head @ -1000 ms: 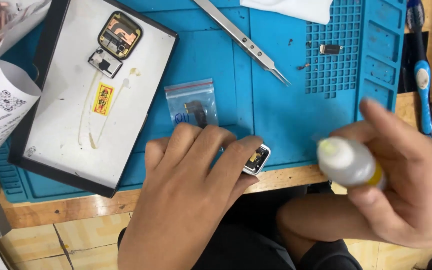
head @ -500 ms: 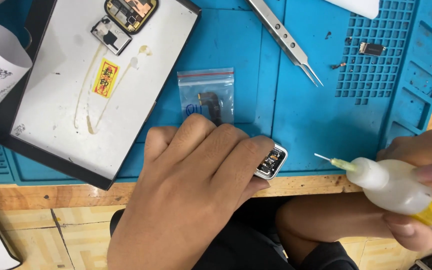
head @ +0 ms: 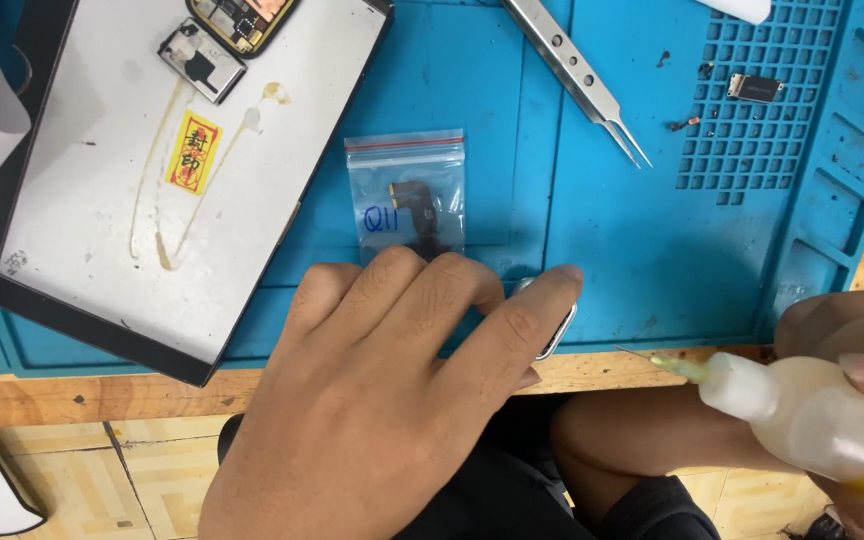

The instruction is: The person applies a yellow liquid to a small electronic component, then uses a pen-like tool to scrape and clean the component's surface. They continue to manipulate the component with the tool, focusing on specific areas.

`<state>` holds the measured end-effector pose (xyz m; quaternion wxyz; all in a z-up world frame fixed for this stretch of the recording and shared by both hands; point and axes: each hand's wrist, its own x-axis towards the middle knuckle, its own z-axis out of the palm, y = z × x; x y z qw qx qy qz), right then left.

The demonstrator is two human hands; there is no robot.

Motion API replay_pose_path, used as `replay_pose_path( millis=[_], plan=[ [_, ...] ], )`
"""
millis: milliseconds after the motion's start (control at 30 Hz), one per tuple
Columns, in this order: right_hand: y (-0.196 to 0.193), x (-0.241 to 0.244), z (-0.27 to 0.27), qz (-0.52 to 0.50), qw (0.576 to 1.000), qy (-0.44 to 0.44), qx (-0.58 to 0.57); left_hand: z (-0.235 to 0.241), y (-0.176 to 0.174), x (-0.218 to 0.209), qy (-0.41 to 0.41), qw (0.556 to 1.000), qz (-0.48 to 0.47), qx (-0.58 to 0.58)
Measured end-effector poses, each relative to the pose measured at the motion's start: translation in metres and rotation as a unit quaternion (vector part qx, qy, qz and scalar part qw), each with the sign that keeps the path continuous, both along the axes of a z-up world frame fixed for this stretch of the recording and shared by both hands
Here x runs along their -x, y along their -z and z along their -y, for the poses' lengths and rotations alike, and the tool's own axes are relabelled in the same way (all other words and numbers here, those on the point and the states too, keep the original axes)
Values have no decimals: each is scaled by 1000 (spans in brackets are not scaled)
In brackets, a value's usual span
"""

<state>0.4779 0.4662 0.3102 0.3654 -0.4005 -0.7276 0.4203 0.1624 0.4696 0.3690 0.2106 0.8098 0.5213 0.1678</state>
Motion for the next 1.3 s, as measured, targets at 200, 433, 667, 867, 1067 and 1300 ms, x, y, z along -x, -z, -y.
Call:
replay_pose_path(
  millis=[200,433,667,867,1067,1300],
  plan=[
    [-37,35,0,247,965,-46,80,2,1,2,11,1000,-3,9],
    [-49,44,3,263,956,26,125,-2,0,3,28,999,28,32],
    [-51,71,4,241,954,105,143,-2,-7,2,7,996,57,69],
    [-48,67,9,257,953,120,105,-6,-9,5,13,990,110,89],
    [-42,62,3,264,956,101,80,-11,-22,-2,-29,982,126,138],
    [-44,65,-9,276,955,34,106,-10,-18,-8,-22,989,100,105]
  ],
)
